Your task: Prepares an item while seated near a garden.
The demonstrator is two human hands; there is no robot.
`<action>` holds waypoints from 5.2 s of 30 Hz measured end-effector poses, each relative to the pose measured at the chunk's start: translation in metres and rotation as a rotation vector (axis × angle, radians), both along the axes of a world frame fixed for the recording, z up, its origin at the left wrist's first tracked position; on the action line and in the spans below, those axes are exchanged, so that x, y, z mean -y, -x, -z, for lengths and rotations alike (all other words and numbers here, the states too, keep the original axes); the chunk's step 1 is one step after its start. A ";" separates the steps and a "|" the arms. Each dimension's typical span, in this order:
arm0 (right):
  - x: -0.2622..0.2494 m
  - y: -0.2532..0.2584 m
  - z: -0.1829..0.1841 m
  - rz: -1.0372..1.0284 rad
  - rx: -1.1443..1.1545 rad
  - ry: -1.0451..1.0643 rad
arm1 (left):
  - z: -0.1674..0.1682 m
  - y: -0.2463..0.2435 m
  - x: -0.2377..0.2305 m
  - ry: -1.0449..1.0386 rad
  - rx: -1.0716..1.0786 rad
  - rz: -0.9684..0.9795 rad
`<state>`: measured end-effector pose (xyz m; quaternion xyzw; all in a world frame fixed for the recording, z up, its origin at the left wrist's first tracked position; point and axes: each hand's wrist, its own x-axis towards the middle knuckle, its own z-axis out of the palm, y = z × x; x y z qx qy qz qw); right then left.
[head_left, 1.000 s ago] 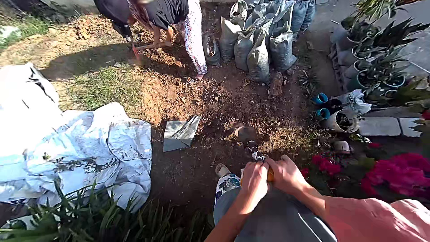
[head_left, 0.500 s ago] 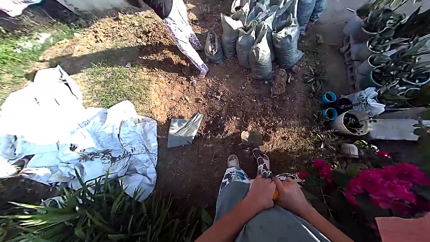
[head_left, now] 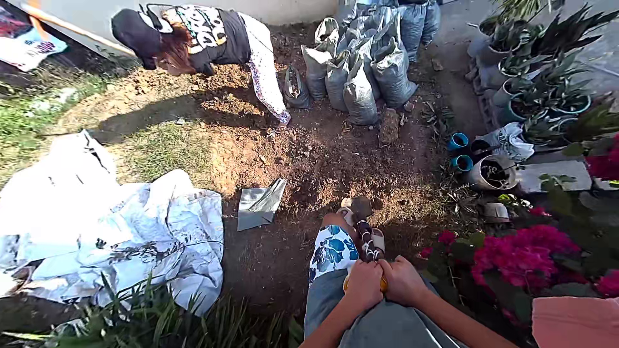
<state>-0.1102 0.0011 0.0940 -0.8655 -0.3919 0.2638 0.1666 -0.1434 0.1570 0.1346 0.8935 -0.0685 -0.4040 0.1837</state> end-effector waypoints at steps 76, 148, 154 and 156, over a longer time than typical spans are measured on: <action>-0.281 -0.133 0.034 0.064 -0.303 0.457 | 0.088 -0.134 -0.249 -0.054 -0.146 -0.038; 0.037 -0.193 0.002 -0.061 -0.143 0.296 | 0.048 -0.177 0.038 0.223 -0.001 -0.034; -0.007 -0.299 -0.048 -0.107 -0.206 0.466 | 0.002 -0.269 0.012 0.169 0.002 -0.167; -0.014 -0.323 -0.086 -0.171 -0.228 0.499 | -0.029 -0.278 0.009 0.196 0.068 -0.185</action>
